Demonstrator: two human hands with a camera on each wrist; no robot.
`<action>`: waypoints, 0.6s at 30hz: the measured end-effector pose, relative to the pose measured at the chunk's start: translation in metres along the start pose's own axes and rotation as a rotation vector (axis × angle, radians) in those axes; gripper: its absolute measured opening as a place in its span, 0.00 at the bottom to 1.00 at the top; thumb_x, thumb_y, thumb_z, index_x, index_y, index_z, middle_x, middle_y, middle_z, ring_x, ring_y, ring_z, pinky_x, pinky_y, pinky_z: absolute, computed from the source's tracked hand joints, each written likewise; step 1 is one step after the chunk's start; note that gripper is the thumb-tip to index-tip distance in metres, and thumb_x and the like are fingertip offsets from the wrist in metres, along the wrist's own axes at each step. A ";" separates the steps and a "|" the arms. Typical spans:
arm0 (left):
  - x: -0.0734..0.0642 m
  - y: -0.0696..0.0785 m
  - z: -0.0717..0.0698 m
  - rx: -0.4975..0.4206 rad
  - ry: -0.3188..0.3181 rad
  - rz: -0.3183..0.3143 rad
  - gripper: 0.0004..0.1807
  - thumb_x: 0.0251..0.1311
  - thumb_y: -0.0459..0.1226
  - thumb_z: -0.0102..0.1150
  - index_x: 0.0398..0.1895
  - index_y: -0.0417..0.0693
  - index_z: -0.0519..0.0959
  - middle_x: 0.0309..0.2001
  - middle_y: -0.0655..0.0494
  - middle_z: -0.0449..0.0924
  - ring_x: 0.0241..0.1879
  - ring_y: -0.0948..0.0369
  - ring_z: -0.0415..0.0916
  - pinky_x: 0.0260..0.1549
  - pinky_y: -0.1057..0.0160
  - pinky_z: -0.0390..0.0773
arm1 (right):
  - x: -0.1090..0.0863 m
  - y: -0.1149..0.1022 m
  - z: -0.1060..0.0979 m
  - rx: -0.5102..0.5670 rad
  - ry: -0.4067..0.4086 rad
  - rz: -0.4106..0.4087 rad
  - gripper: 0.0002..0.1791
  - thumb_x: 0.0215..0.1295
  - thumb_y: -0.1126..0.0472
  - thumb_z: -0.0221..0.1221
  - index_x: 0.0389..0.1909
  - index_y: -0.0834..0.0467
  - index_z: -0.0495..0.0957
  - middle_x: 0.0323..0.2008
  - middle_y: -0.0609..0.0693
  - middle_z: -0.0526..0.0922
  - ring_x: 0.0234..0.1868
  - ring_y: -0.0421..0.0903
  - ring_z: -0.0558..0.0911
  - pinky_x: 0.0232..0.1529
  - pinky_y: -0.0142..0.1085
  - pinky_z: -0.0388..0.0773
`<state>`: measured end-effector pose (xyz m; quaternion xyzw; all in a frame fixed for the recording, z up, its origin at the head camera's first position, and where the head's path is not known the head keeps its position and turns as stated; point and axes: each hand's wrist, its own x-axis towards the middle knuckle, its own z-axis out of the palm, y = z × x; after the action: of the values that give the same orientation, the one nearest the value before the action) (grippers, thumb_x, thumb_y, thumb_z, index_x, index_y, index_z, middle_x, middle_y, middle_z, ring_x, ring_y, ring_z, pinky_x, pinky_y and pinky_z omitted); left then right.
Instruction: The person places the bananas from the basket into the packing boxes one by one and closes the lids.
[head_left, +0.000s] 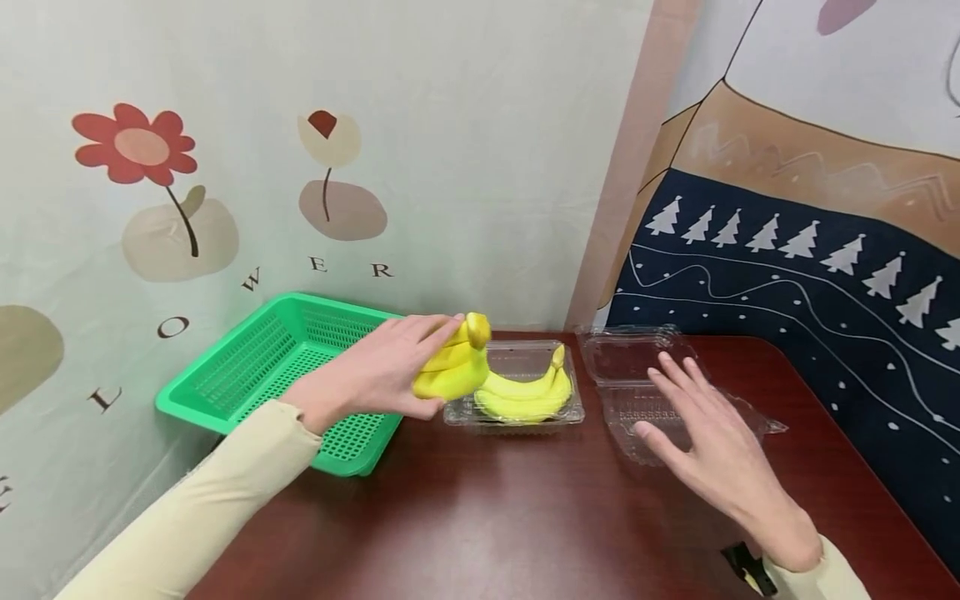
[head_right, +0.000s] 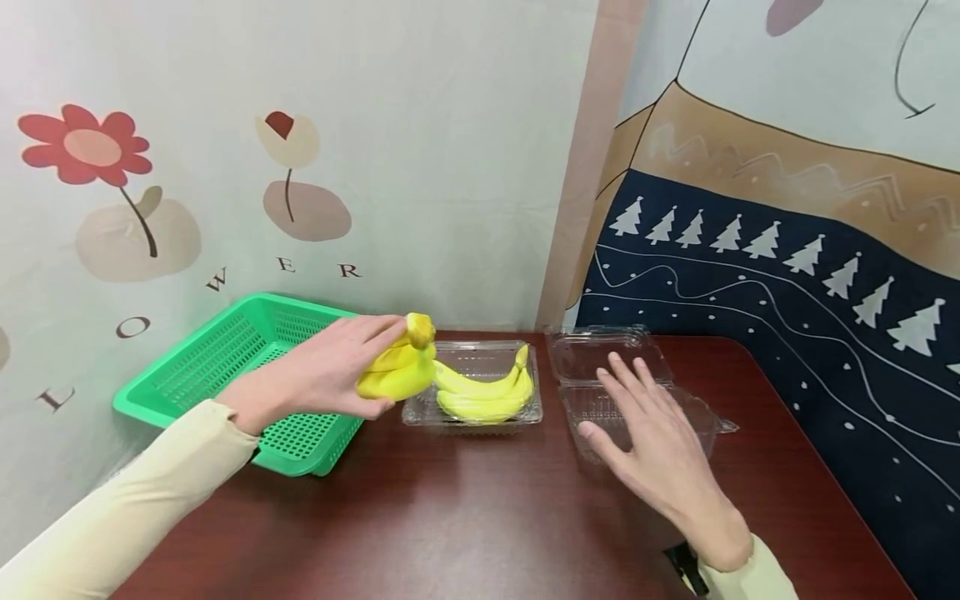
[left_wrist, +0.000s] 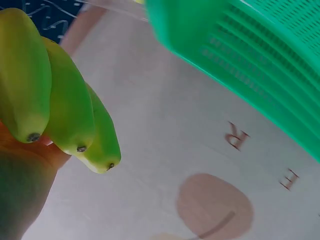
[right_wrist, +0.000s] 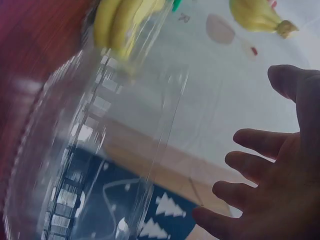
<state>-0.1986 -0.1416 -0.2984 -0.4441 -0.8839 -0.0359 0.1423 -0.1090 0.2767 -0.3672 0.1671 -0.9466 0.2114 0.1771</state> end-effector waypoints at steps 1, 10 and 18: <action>0.004 0.004 0.001 -0.006 -0.001 0.007 0.53 0.51 0.55 0.68 0.77 0.36 0.63 0.68 0.43 0.72 0.62 0.46 0.73 0.57 0.45 0.77 | -0.001 0.004 -0.003 0.001 0.003 0.010 0.41 0.68 0.45 0.66 0.76 0.60 0.67 0.79 0.59 0.59 0.81 0.62 0.52 0.68 0.73 0.56; 0.037 0.036 0.015 -0.060 -0.017 0.039 0.54 0.52 0.55 0.69 0.79 0.40 0.61 0.70 0.47 0.70 0.65 0.49 0.71 0.60 0.47 0.75 | -0.020 0.046 -0.019 0.009 0.040 0.122 0.41 0.71 0.46 0.63 0.76 0.64 0.64 0.80 0.61 0.55 0.82 0.60 0.46 0.76 0.65 0.44; 0.062 0.064 0.032 -0.081 -0.024 0.087 0.53 0.53 0.57 0.67 0.79 0.40 0.62 0.69 0.48 0.71 0.64 0.51 0.71 0.60 0.49 0.74 | -0.029 0.081 -0.024 0.021 0.077 0.208 0.38 0.77 0.49 0.58 0.78 0.66 0.60 0.80 0.63 0.55 0.82 0.60 0.46 0.77 0.63 0.42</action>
<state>-0.1897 -0.0485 -0.3149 -0.4877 -0.8633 -0.0604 0.1151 -0.1085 0.3637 -0.3867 0.0617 -0.9490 0.2450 0.1888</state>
